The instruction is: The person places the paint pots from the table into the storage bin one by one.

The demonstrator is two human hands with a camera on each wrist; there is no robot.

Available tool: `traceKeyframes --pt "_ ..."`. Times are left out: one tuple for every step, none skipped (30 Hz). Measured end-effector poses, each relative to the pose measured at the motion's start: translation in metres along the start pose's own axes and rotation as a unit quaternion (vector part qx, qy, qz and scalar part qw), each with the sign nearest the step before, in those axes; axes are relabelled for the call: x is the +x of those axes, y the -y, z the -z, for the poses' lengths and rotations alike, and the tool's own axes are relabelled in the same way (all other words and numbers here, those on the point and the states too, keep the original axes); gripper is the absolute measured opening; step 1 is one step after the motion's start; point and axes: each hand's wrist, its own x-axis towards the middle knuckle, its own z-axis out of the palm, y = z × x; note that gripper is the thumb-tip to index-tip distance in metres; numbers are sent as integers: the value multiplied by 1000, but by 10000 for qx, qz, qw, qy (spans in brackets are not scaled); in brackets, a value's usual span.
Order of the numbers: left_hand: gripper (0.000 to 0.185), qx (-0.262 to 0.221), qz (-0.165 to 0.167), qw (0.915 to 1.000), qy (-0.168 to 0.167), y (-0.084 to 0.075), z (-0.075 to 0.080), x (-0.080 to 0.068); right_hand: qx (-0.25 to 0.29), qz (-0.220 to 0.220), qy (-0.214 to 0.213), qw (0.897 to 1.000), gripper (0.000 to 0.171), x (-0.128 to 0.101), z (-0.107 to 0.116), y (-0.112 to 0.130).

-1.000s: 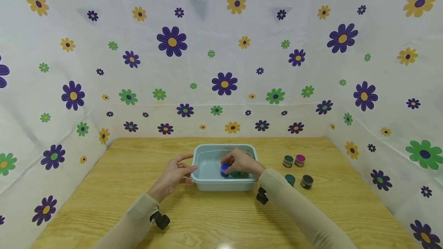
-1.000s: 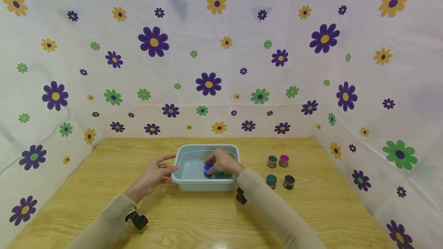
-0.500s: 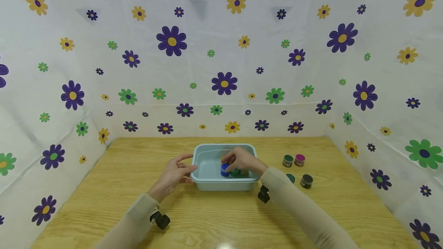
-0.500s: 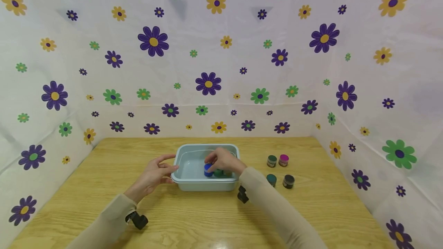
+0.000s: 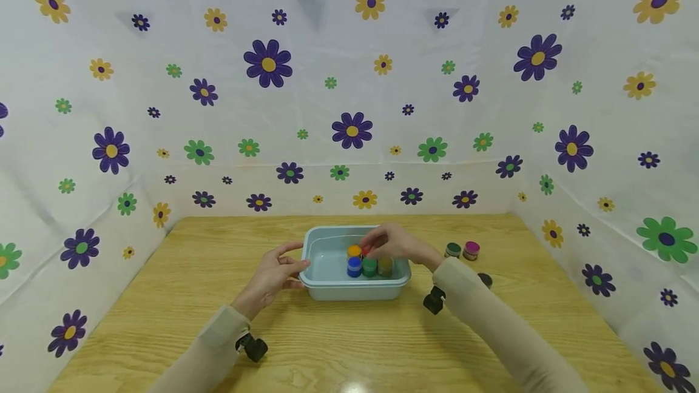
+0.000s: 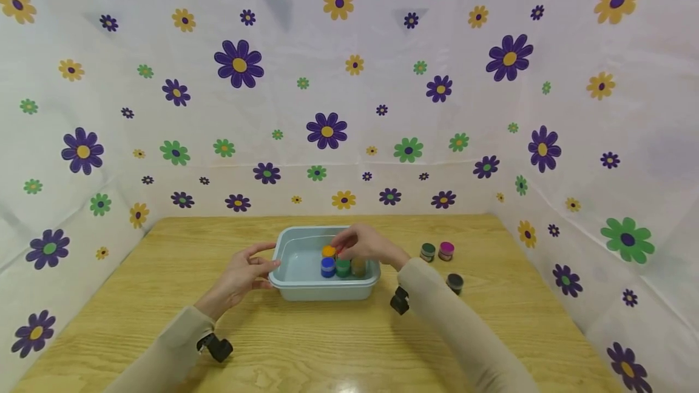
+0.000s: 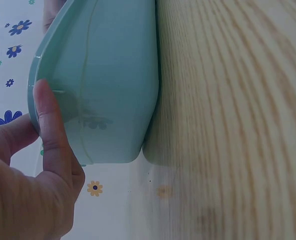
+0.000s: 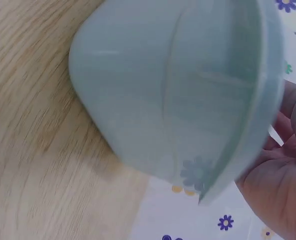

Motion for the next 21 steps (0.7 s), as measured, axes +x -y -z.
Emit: traceKeyframes --pt "55 5 -5 10000 16 0 0 0 -2 51 -7 10000 30 -3 2 0" --pt "55 7 -9 10000 36 0 -1 1 16 81 -13 10000 31 -6 5 -1" --pt "55 -1 -17 10000 29 1 -1 1 49 101 -34 9999 31 -10 7 -1" --pt "55 -6 -15 10000 5 1 -1 1 86 109 -52 9999 31 -13 9 -1" --pt "55 -11 -5 10000 -22 2 -1 1 129 110 -66 9998 31 -16 11 -2" --pt "55 -7 6 10000 -45 2 -1 1 173 113 -87 9997 31 -19 13 -3" --pt "55 0 13 10000 -73 3 0 1 236 85 -127 9996 31 -21 15 -3" --pt "55 -1 22 9999 -103 3 0 0 337 38 -165 9993 30 -23 16 -4" --pt "55 -7 23 9999 -127 3 1 0 421 4 -205 9989 30 -25 18 -4" --pt "55 -5 25 9999 -124 3 1 0 452 -34 -269 9986 29 -27 20 -4" --pt "56 2 19 9999 -106 3 2 -1 512 -75 -319 9982 29 -30 22 -4" --pt "56 4 -1 10000 -84 2 2 -1 554 -111 -380 9977 28 -32 24 -5" --pt "56 1 -3 10000 -78 2 3 -1 582 -153 -448 9972 27 -34 27 -5" --pt "56 0 1 10000 -84 2 3 -1 602 -152 -482 9969 28 -37 29 -6" --pt "55 3 11 10000 -83 2 2 0 574 -164 -523 9968 28 -39 31 -8" --pt "55 10 32 10000 -93 2 2 0 554 -178 -560 9967 29 -42 32 -9" --pt "55 20 58 9999 -107 2 2 0 586 -187 -566 9965 30 -45 34 -12" --pt "55 26 73 9999 -118 2 1 0 602 -216 -586 9962 32 -47 36 -14" --pt "55 31 92 9999 -128 2 0 1 635 -228 -596 9959 33 -49 38 -17" --pt "55 34 90 9999 -127 2 0 1 679 -255 -600 9956 34 -52 40 -19" --pt "55 26 83 9999 -122 1 0 1 694 -267 -606 9954 35 -54 42 -22"
